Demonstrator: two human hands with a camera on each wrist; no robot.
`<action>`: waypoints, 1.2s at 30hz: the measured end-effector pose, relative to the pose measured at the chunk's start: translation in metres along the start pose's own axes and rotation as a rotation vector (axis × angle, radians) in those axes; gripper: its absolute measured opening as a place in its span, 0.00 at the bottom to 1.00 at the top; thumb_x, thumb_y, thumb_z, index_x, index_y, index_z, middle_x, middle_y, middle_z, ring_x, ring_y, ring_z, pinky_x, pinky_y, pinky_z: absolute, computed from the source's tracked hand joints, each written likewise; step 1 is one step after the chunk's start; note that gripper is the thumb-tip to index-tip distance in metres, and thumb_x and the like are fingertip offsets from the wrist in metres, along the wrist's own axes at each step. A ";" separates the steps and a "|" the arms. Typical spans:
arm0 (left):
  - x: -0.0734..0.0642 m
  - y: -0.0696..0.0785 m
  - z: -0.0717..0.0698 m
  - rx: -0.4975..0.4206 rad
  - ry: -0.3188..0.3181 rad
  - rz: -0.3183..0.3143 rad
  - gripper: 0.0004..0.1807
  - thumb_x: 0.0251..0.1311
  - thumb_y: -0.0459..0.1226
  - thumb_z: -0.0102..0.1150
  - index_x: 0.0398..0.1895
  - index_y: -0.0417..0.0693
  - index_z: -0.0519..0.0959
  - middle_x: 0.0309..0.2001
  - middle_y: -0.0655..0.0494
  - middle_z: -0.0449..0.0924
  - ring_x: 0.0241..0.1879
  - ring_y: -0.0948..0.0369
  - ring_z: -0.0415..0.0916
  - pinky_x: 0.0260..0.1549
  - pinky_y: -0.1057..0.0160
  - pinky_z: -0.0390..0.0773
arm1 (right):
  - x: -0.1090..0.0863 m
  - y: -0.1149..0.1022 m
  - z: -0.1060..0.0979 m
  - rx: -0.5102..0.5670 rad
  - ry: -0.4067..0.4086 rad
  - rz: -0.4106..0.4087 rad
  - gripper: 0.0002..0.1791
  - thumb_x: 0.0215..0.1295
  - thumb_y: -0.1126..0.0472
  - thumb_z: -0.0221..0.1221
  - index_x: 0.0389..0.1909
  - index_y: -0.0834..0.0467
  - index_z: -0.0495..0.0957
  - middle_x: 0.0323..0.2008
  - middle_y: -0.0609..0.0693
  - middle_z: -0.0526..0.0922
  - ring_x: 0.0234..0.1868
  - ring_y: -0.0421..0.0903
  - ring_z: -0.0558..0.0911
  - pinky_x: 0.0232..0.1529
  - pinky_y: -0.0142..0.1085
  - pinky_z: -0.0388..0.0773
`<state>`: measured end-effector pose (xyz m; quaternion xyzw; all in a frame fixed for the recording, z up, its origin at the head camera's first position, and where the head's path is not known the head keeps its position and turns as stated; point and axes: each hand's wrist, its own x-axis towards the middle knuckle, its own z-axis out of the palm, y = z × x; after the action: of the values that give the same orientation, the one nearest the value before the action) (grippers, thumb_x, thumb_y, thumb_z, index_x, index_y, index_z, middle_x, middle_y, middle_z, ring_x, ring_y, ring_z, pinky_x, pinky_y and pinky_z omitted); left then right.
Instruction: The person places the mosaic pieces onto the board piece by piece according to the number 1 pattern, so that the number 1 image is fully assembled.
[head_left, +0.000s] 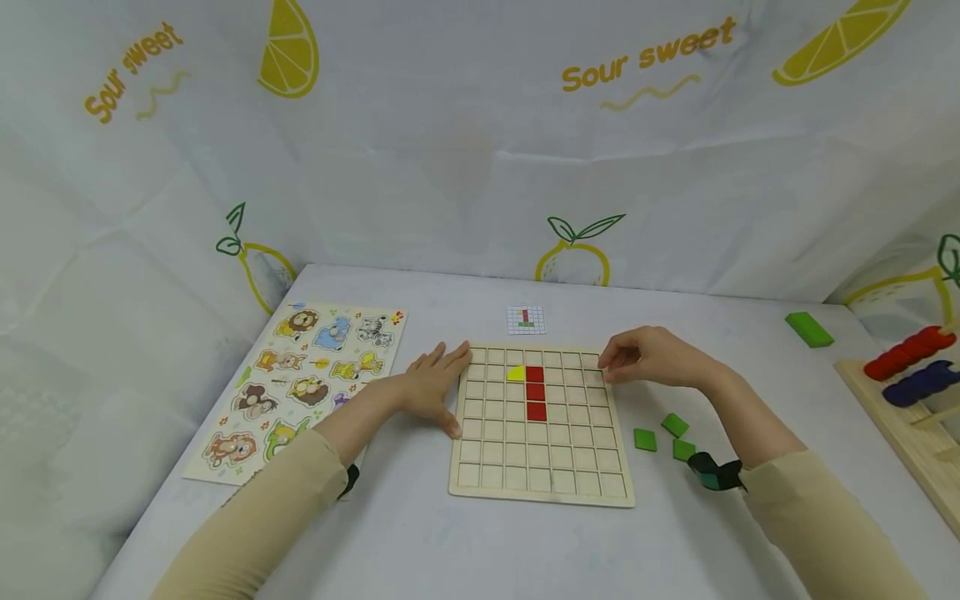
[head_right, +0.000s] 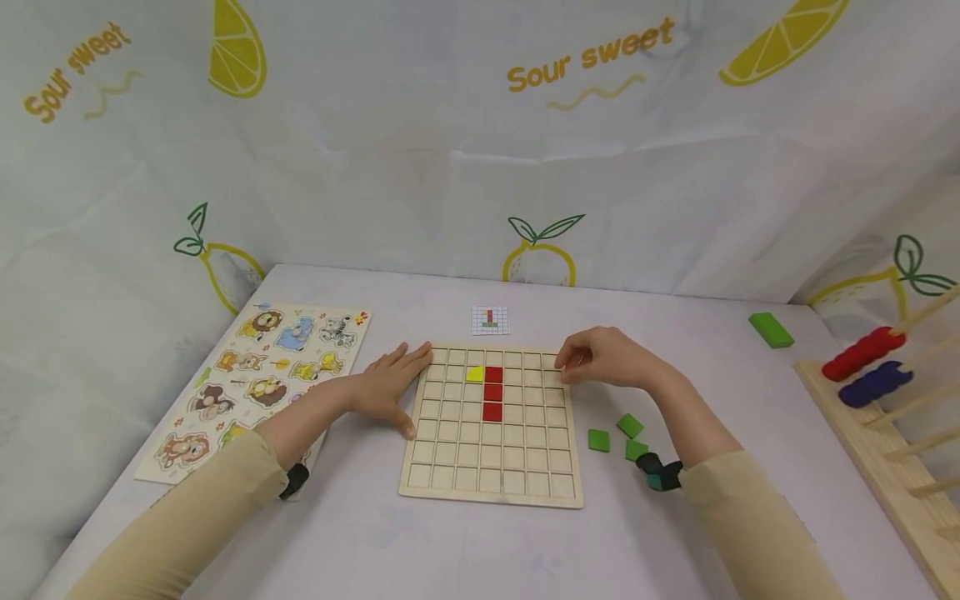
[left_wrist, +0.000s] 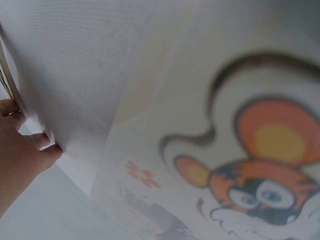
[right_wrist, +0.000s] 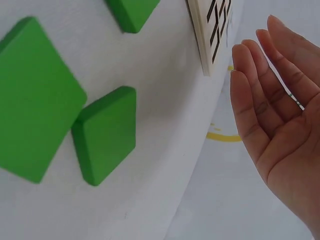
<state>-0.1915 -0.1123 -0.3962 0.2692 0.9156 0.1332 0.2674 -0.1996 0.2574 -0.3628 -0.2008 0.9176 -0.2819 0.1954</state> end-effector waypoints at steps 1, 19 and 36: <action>0.000 0.000 0.000 0.001 0.000 0.000 0.68 0.45 0.55 0.74 0.80 0.46 0.37 0.82 0.54 0.27 0.80 0.43 0.24 0.78 0.39 0.36 | -0.002 0.002 -0.001 0.007 -0.003 0.003 0.10 0.60 0.56 0.67 0.41 0.55 0.84 0.33 0.46 0.85 0.37 0.41 0.80 0.39 0.30 0.75; 0.003 -0.002 0.001 0.007 -0.003 -0.012 0.69 0.45 0.55 0.74 0.81 0.48 0.37 0.82 0.55 0.26 0.81 0.44 0.23 0.78 0.40 0.36 | -0.022 0.032 0.008 0.151 -0.150 0.028 0.09 0.55 0.60 0.68 0.38 0.56 0.84 0.32 0.49 0.85 0.34 0.39 0.82 0.38 0.30 0.79; 0.001 0.000 0.000 0.012 -0.003 -0.003 0.68 0.45 0.55 0.74 0.80 0.46 0.37 0.82 0.54 0.27 0.80 0.43 0.24 0.78 0.39 0.37 | -0.029 0.035 0.016 0.147 -0.289 -0.034 0.16 0.43 0.69 0.72 0.36 0.54 0.85 0.33 0.51 0.82 0.34 0.40 0.77 0.35 0.30 0.77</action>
<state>-0.1916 -0.1117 -0.3968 0.2695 0.9165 0.1269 0.2671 -0.1764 0.2909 -0.3881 -0.2399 0.8534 -0.3195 0.3349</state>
